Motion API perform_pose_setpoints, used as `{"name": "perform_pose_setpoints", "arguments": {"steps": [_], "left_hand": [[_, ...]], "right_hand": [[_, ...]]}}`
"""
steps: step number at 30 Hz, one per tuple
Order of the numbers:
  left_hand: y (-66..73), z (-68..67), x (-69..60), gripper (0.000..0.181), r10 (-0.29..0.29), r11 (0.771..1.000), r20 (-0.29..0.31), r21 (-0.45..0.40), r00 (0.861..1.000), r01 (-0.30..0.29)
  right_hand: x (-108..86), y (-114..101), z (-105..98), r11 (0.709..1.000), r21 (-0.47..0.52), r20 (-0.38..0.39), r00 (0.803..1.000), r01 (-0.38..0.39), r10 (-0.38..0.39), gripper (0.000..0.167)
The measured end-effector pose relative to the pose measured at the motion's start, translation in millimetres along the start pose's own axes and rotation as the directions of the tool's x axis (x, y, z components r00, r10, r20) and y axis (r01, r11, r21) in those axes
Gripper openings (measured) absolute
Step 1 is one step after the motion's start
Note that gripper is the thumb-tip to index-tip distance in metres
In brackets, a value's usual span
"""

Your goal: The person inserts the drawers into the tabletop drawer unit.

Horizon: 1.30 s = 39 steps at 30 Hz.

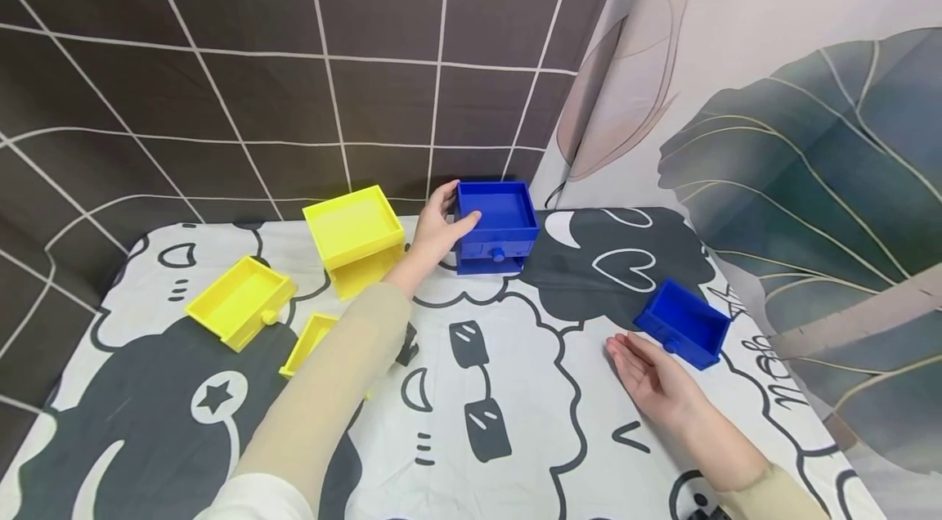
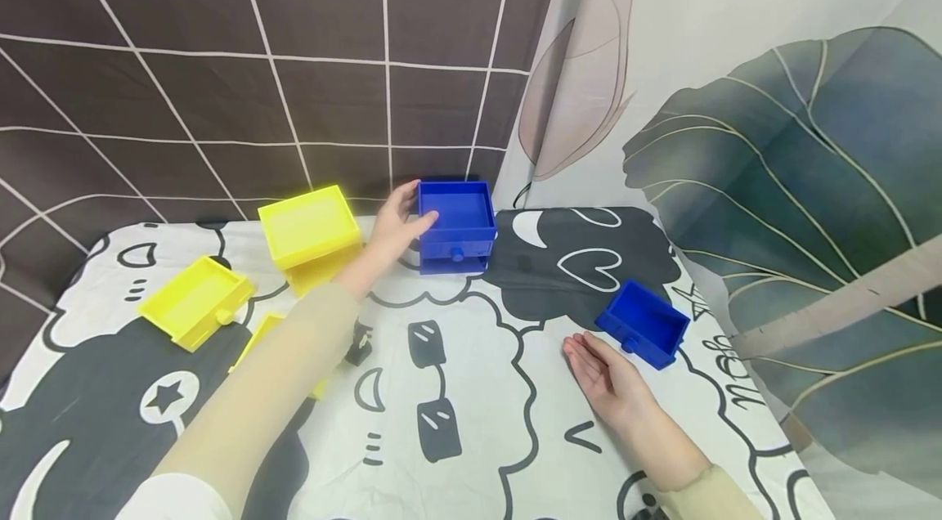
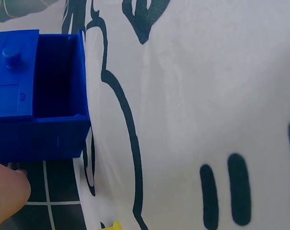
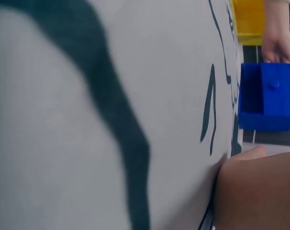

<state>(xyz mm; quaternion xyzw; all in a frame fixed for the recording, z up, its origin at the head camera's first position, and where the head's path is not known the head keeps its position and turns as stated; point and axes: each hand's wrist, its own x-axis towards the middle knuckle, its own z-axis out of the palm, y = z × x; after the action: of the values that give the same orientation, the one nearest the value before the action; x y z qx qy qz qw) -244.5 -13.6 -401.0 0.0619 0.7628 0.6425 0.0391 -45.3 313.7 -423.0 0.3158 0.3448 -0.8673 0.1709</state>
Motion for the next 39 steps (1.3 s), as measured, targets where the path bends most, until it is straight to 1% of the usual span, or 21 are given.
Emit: {"name": "perform_pose_setpoints", "arguments": {"steps": [3,8,11,14,16,20,27,33,36,39], "left_hand": [[-0.5,-0.1,-0.4,0.072,0.006,1.000,0.004,0.001,1.000,-0.006],[-1.4,-1.8,-1.9,0.072,0.028,1.000,0.022,0.013,0.999,-0.028],[-3.9,-3.4,-2.0,0.070,0.054,0.999,0.037,-0.002,0.998,-0.054],[-7.0,-5.2,-1.9,0.069,0.074,0.997,0.053,-0.026,0.996,-0.073],[-8.1,-6.7,-2.5,0.070,0.074,0.997,0.061,-0.030,0.995,-0.072],[-9.1,-8.1,-2.9,0.070,0.070,0.997,0.068,-0.042,0.995,-0.067],[-10.7,-8.1,-1.5,0.070,0.069,0.997,0.066,-0.048,0.995,-0.066],[-9.7,-8.0,-2.8,0.069,0.065,0.996,0.065,-0.058,0.996,-0.061],[-9.8,-7.8,-3.0,0.069,0.060,0.996,0.062,-0.066,0.996,-0.056],[-10.2,-7.6,-2.8,0.069,0.058,0.996,0.062,-0.077,0.996,-0.054]], "right_hand": [[-3.5,-1,-7,1.000,-0.017,0.013,1.000,0.012,-0.012,0.042],[-10.5,-3,-16,1.000,0.001,0.013,1.000,0.008,-0.008,0.042],[-13.7,-3,-21,1.000,0.016,0.019,1.000,0.007,-0.007,0.041],[-15.7,-5,-27,1.000,0.024,0.051,0.999,0.007,-0.009,0.040],[-17.1,-6,-31,1.000,0.028,0.074,0.997,0.000,-0.002,0.039],[-19.0,-10,-39,0.999,0.038,0.148,0.989,-0.014,0.008,0.041],[-20.6,-17,-51,0.997,0.060,0.240,0.970,-0.050,0.034,0.044],[-20.7,-22,-58,0.994,0.074,0.311,0.949,-0.083,0.056,0.046],[-20.7,-25,-61,0.992,0.092,0.321,0.945,-0.091,0.057,0.047],[-20.7,-27,-63,0.990,0.104,0.301,0.952,-0.094,0.059,0.046]]}}
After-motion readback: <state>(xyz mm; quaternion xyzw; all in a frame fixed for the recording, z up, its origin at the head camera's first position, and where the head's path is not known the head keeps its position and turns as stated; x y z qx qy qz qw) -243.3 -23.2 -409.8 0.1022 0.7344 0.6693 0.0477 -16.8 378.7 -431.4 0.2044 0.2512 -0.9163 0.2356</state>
